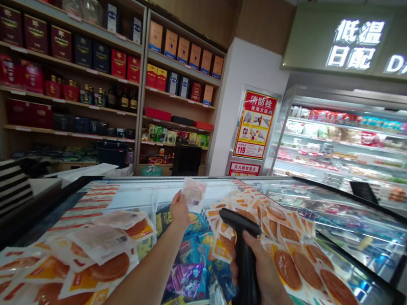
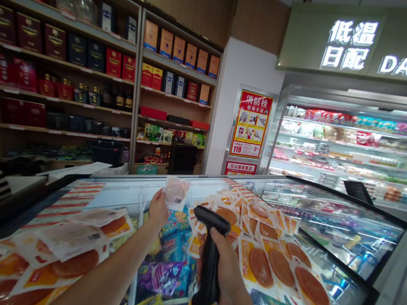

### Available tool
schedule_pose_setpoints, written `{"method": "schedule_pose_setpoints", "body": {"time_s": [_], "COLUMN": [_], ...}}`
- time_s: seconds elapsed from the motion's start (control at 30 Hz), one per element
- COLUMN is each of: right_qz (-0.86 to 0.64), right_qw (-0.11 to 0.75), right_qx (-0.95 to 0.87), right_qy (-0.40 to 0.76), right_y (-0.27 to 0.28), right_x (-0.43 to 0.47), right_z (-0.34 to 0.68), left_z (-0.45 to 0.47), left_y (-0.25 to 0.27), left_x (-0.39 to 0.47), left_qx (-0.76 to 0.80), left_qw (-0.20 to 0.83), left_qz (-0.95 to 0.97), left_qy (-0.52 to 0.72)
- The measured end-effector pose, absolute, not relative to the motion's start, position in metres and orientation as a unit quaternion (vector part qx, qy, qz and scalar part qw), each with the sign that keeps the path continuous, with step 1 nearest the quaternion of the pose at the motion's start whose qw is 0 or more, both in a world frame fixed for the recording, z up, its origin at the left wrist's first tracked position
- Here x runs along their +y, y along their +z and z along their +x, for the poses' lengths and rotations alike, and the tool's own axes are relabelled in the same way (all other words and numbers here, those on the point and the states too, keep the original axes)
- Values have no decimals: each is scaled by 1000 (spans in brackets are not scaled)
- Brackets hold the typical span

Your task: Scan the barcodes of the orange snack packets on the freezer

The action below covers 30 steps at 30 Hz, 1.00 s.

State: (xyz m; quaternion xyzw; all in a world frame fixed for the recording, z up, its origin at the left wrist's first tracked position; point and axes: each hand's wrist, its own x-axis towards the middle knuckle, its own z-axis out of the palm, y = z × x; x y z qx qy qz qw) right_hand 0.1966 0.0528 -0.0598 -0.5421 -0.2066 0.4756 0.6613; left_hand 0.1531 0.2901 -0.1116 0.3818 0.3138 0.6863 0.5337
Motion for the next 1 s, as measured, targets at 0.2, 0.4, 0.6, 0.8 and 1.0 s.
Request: {"method": "schedule_pose_setpoints", "body": {"time_s": [0.2, 0.4, 0.6, 0.8, 1.0], "right_qz": [-526, -530, -539, -553, -551], "right_qw": [708, 715, 733, 735, 736], "right_qx": [-216, -241, -219, -196, -207], "right_qy": [419, 387, 352, 339, 334], "right_y": [-62, -62, -59, -59, -60], "right_x": [53, 49, 43, 39, 34], "right_z": [210, 220, 233, 249, 255], "left_z": [126, 86, 59, 57, 42], "left_y": [-82, -23, -45, -78, -73], "left_x": [288, 284, 266, 245, 243], "left_qx": [438, 430, 431, 500, 555], "left_qw": [360, 134, -2, -40, -54], "left_qz": [520, 717, 841, 856, 829], "left_qy": [639, 532, 327, 123, 43]}}
